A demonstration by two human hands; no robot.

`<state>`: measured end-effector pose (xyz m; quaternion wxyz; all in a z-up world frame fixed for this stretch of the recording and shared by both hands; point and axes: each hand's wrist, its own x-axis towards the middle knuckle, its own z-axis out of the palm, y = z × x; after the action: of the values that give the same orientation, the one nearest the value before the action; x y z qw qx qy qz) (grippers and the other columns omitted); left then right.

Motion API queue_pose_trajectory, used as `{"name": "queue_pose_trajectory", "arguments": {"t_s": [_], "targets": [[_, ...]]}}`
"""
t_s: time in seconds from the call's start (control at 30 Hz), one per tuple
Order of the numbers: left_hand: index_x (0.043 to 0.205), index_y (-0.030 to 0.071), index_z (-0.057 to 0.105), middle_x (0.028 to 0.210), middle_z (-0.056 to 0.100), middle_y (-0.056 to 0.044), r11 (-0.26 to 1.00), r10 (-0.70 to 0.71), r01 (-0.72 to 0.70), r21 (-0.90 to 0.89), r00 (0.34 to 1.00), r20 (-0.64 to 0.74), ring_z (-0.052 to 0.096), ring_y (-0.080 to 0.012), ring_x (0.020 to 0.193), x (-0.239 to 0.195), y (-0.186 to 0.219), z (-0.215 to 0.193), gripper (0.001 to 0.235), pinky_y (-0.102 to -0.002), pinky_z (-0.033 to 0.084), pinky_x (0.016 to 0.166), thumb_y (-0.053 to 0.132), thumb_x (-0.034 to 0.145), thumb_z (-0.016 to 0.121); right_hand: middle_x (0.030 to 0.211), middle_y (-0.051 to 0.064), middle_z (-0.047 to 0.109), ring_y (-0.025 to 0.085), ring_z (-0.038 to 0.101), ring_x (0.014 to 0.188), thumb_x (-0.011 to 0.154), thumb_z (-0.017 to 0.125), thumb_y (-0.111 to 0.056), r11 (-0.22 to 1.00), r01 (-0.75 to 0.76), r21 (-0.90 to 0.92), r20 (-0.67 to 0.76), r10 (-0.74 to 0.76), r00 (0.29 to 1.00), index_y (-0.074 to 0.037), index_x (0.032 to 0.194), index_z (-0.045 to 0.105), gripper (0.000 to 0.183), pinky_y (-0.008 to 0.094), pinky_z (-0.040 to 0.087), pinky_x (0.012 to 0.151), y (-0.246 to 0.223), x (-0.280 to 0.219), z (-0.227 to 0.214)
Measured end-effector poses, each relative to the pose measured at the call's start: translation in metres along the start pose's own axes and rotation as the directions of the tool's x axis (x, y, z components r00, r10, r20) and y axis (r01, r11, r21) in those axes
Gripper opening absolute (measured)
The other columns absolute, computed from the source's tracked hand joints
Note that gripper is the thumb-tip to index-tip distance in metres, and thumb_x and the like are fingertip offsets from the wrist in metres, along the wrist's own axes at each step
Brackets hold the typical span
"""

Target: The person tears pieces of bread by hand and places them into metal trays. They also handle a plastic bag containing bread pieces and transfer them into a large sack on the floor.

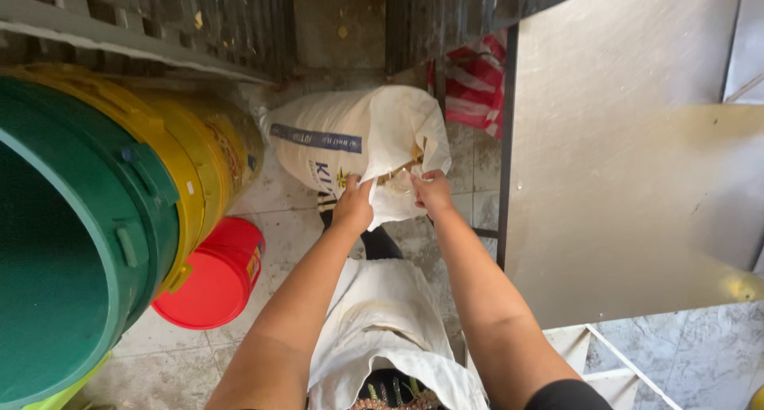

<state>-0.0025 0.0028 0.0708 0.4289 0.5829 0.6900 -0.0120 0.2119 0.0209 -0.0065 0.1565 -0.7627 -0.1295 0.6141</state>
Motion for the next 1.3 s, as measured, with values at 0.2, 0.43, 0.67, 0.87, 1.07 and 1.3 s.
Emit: {"name": "queue_pose_trajectory", "arguments": {"t_s": [0.2, 0.43, 0.67, 0.87, 1.07, 1.3], "targets": [[0.14, 0.017, 0.053, 0.147, 0.046, -0.016, 0.998, -0.052, 0.055, -0.043, 0.997, 0.057, 0.063, -0.0405, 0.115, -0.005, 0.0, -0.004, 0.061, -0.049, 0.053, 0.096, -0.004, 0.083, 0.051, 0.079, 0.011, 0.06, 0.024, 0.057, 0.066, 0.09, 0.08, -0.019, 0.888, 0.372, -0.271, -0.006, -0.388, 0.922, -0.004, 0.097, 0.064, 0.024, 0.034, 0.046, 0.056, 0.0, 0.027, -0.005], [0.14, 0.017, 0.051, 0.146, 0.044, -0.017, 0.997, -0.054, 0.057, -0.057, 0.997, 0.063, 0.061, -0.0404, 0.117, -0.003, 0.001, -0.004, 0.064, -0.048, 0.052, 0.096, -0.003, 0.08, 0.053, 0.143, 0.032, 0.039, 0.046, 0.057, 0.118, 0.086, 0.056, 0.003, 0.327, 0.322, -0.888, 0.234, -0.282, 0.931, -0.027, 0.147, 0.049, 0.069, 0.048, 0.052, 0.095, -0.056, 0.06, 0.029], [0.142, 0.015, 0.051, 0.149, 0.043, -0.018, 0.989, -0.087, 0.092, -0.113, 0.995, 0.05, 0.063, -0.0408, 0.116, -0.002, -0.005, -0.01, 0.062, -0.048, 0.053, 0.096, -0.003, 0.083, 0.054, 0.134, 0.027, 0.059, 0.042, 0.062, 0.122, 0.097, 0.055, -0.011, 0.256, 0.276, -0.926, 0.204, -0.275, 0.94, -0.004, 0.13, 0.061, 0.035, 0.046, 0.054, 0.1, -0.03, 0.079, 0.031], [0.141, 0.012, 0.049, 0.153, 0.038, -0.018, 0.983, -0.141, 0.147, -0.111, 0.988, 0.057, 0.063, -0.0404, 0.116, -0.006, -0.005, -0.023, 0.061, -0.047, 0.054, 0.094, -0.003, 0.083, 0.056, 0.117, 0.028, 0.066, 0.041, 0.063, 0.116, 0.087, 0.065, -0.008, 0.105, 0.328, -0.939, 0.279, -0.326, 0.903, 0.002, 0.113, 0.069, 0.029, 0.044, 0.054, 0.098, 0.007, 0.051, 0.004], [0.146, 0.013, 0.045, 0.152, 0.036, -0.016, 0.967, -0.101, 0.106, -0.232, 0.994, 0.033, 0.061, -0.0417, 0.116, -0.01, 0.009, -0.021, 0.067, -0.049, 0.053, 0.092, 0.001, 0.082, 0.062, 0.102, 0.025, 0.07, 0.042, 0.066, 0.096, 0.079, 0.076, -0.008, 0.445, 0.517, -0.732, 0.122, -0.661, 0.741, -0.002, 0.108, 0.07, 0.031, 0.047, 0.055, 0.084, -0.003, 0.038, 0.003], [0.143, 0.019, 0.051, 0.153, 0.038, -0.012, 0.948, -0.05, 0.07, -0.309, 0.996, 0.074, 0.065, -0.0406, 0.109, -0.009, 0.042, -0.026, 0.065, -0.048, 0.053, 0.093, 0.005, 0.081, 0.066, 0.077, 0.006, 0.065, 0.014, 0.057, 0.055, 0.081, 0.058, 0.005, 0.952, 0.305, 0.002, 0.005, -0.305, 0.952, -0.005, 0.109, 0.067, 0.031, 0.03, 0.045, 0.045, -0.011, -0.005, 0.003]]}}
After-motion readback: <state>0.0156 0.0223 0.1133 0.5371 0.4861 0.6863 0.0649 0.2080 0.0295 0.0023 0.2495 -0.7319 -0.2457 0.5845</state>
